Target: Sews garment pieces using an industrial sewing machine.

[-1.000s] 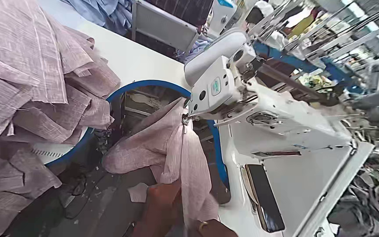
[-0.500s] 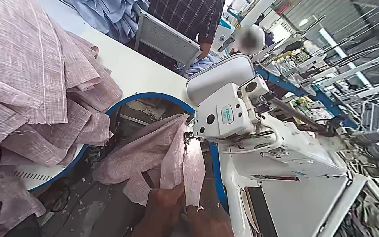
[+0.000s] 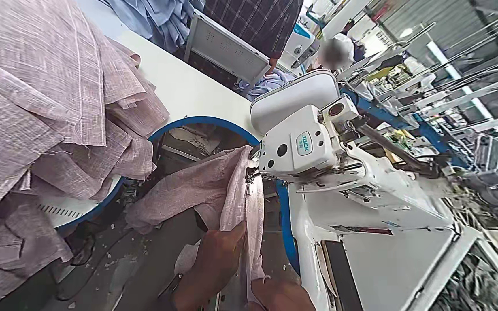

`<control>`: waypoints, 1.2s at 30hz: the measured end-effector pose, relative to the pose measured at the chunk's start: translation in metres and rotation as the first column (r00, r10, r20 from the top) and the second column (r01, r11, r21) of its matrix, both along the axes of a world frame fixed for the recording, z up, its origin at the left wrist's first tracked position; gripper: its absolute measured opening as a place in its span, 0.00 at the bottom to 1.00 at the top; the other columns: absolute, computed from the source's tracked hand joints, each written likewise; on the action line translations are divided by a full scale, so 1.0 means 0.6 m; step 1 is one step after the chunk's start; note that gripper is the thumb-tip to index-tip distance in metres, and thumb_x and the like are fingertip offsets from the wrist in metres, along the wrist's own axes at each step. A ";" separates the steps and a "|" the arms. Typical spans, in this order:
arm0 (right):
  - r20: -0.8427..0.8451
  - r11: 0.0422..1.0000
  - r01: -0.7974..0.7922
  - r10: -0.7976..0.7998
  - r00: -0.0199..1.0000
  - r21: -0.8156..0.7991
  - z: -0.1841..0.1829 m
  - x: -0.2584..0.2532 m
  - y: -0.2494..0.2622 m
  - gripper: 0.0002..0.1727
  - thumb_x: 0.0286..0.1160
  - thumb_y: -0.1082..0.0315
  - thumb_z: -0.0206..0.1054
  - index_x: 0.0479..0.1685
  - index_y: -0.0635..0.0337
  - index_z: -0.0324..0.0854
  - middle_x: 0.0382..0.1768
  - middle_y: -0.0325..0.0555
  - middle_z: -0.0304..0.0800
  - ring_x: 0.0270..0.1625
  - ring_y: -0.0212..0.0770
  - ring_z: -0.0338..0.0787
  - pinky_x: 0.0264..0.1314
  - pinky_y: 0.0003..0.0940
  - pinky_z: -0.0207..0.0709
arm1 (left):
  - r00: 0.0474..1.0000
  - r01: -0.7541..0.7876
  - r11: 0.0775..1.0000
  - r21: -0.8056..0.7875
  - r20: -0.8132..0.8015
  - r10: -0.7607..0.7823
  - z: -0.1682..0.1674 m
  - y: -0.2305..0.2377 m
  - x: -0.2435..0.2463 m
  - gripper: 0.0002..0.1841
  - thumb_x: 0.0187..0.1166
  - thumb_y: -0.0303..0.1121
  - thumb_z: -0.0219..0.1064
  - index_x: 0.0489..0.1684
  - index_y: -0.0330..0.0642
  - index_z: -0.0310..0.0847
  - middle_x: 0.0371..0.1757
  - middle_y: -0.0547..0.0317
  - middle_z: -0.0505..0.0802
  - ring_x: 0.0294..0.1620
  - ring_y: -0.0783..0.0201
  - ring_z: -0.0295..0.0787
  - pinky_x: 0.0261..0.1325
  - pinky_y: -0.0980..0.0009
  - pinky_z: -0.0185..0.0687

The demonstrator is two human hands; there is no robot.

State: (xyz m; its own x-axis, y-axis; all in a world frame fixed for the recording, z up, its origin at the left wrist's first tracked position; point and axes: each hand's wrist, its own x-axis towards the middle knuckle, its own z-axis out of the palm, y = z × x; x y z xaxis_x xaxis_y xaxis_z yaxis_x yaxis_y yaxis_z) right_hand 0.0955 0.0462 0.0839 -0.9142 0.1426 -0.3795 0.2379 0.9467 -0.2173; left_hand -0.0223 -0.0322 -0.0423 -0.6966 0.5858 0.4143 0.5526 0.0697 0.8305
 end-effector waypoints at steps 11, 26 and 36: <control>-0.439 0.999 0.042 -0.030 0.898 0.016 -0.036 -0.007 0.019 0.08 0.74 0.71 0.65 0.35 0.64 0.89 0.25 0.51 0.88 0.28 0.46 0.90 0.31 0.38 0.83 | 0.999 -0.035 0.998 0.053 0.008 0.035 -0.009 0.002 0.009 0.16 0.80 0.31 0.56 0.43 0.38 0.93 0.10 0.59 0.81 0.10 0.61 0.79 0.14 0.63 0.73; -0.849 0.978 0.192 -0.167 0.501 -0.079 -0.120 -0.032 0.003 0.05 0.71 0.67 0.70 0.34 0.52 0.93 0.35 0.39 0.83 0.45 0.21 0.83 0.52 0.07 0.74 | 0.993 -0.035 0.999 0.041 0.110 0.030 0.005 0.017 0.005 0.11 0.73 0.26 0.59 0.28 0.36 0.88 0.13 0.55 0.84 0.15 0.59 0.85 0.18 0.62 0.77; -0.919 0.956 0.293 -0.098 0.383 0.020 -0.169 -0.069 0.034 0.11 0.74 0.70 0.64 0.26 0.59 0.89 0.41 0.46 0.98 0.54 0.31 0.94 0.64 0.18 0.80 | 0.985 -0.133 0.967 0.219 -0.078 0.153 -0.018 0.048 -0.012 0.12 0.69 0.28 0.64 0.15 0.41 0.86 0.15 0.62 0.79 0.22 0.64 0.76 0.35 0.71 0.70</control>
State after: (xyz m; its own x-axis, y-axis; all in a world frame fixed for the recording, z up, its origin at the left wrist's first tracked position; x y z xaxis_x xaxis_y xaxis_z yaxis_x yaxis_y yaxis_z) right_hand 0.0540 0.0666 -0.0172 -0.6408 0.3305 0.6929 0.1777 0.9419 -0.2849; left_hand -0.0296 -0.0036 -0.0530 -0.7193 0.3745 0.5851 0.6252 -0.0183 0.7802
